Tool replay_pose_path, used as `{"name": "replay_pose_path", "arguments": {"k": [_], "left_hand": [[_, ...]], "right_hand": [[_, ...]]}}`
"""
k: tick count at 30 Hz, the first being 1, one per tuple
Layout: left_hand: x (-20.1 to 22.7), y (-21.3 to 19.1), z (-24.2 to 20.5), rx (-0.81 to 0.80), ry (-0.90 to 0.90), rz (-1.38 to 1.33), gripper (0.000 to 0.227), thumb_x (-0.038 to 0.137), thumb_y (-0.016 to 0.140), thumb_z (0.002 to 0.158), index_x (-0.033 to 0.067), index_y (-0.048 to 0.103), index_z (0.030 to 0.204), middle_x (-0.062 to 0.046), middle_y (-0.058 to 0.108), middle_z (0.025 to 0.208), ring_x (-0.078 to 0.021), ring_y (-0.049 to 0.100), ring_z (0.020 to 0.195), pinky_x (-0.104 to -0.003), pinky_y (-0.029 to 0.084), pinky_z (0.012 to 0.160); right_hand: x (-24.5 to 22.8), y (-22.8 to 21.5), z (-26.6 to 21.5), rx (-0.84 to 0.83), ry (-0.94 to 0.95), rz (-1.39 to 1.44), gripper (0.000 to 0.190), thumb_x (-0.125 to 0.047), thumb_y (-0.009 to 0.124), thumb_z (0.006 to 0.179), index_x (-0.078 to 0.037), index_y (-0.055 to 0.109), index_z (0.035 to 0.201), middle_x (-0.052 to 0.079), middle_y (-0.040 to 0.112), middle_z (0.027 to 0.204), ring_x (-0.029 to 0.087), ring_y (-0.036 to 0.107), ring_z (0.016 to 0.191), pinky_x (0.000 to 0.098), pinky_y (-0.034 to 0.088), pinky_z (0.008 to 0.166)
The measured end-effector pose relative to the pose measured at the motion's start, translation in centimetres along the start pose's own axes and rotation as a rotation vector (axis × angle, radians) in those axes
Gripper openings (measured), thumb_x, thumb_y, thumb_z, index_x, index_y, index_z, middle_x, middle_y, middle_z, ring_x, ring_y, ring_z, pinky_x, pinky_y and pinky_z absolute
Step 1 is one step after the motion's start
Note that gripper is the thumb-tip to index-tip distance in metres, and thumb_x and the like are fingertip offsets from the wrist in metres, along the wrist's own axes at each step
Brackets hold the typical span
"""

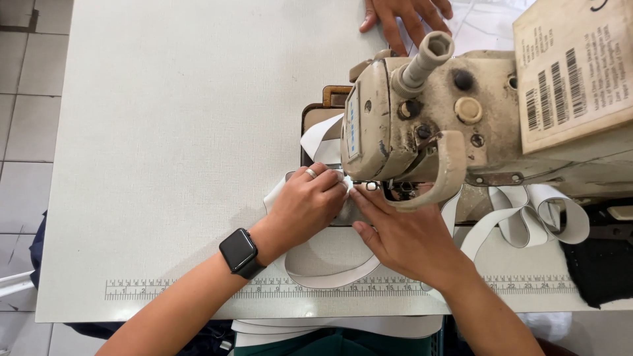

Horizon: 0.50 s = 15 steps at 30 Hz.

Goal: Sewing white elastic bands using an industrial sewing machine.

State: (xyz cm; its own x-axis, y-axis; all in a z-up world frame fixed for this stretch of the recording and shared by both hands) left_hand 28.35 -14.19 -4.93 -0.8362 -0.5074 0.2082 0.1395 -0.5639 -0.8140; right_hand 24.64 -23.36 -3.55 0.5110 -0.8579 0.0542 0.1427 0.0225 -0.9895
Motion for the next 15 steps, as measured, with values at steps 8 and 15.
{"name": "replay_pose_path", "arguments": {"k": [8, 15], "left_hand": [[1.5, -2.1, 0.5, -0.081, 0.085, -0.013, 0.027, 0.022, 0.057, 0.101, -0.0007, 0.069, 0.093, -0.015, 0.067, 0.097, -0.035, 0.067, 0.1, -0.042, 0.056, 0.08], [-0.4, -1.5, 1.2, -0.088, 0.054, -0.113, 0.018, 0.017, 0.056, 0.091, 0.0023, 0.064, 0.084, -0.015, 0.065, 0.088, -0.0363, 0.067, 0.095, -0.043, 0.056, 0.079]], "right_hand": [[0.3, -0.5, 0.6, 0.0, 0.022, 0.058, 0.051, -0.043, 0.039, 0.105, -0.017, 0.057, 0.146, -0.003, 0.064, 0.143, 0.022, 0.06, 0.128, 0.0589, 0.038, 0.095], [2.4, 2.0, -0.2, -0.122, 0.077, 0.212, 0.052, -0.048, 0.039, 0.104, -0.018, 0.052, 0.146, 0.0, 0.059, 0.149, 0.033, 0.05, 0.137, 0.0562, 0.035, 0.109]]}}
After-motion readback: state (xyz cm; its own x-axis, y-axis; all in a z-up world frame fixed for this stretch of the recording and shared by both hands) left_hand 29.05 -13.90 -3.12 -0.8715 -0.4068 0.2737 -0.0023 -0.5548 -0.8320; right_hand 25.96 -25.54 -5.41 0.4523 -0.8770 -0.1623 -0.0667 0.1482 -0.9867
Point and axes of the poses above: each hand's wrist, its own z-axis towards the middle knuckle, its own y-axis out of the palm, x = y × z, the point moved 10 cm from there along z, towards the middle knuckle
